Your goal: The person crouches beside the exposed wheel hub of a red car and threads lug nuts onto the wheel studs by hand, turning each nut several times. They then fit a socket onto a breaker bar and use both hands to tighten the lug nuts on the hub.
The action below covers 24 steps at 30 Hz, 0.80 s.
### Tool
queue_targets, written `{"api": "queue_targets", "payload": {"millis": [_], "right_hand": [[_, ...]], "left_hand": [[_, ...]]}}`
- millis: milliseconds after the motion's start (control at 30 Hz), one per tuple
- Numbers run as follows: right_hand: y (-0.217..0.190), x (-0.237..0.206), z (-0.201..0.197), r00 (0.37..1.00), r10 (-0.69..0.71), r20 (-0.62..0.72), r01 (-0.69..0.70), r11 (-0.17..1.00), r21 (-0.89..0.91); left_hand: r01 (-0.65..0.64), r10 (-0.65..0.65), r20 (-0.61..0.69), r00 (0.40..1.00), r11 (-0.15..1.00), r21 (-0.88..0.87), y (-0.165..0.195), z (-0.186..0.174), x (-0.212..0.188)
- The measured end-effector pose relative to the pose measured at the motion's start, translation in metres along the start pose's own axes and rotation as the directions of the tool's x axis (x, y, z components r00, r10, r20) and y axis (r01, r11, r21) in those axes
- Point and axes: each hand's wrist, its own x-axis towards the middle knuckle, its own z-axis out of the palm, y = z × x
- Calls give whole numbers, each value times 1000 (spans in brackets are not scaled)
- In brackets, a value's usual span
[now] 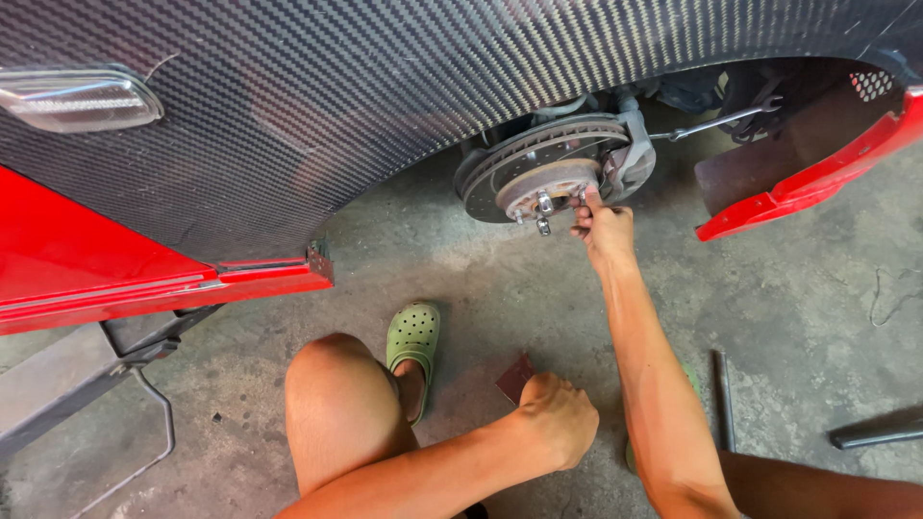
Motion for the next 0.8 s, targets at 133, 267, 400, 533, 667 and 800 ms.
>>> {"api": "queue_targets", "payload": {"millis": [133, 267, 400, 533, 667, 800], "right_hand": [[2, -7, -2, 975, -216, 51, 222, 958, -181], [3, -19, -10, 982, -176, 66, 187, 953, -239], [13, -23, -8, 987, -162, 8, 159, 950, -269], [35, -25, 2, 998, -56, -5, 48, 895, -443], [67, -24, 22, 975, -201, 90, 209, 715, -667], [76, -15, 44, 968, 243, 65, -251, 931, 264]], "left_hand": [[3, -3, -16, 1000, 1000, 4, 2, 4, 3], [0, 0, 15, 1000, 1000, 0, 3, 5, 4], [7, -7, -17, 1000, 1000, 15, 2, 5, 0], [15, -15, -28, 999, 1000, 22, 3, 5, -2], [6, -6, -75, 997, 1000, 4, 5, 10, 0], [3, -4, -122, 993, 1000, -10, 2, 23, 0]]}}
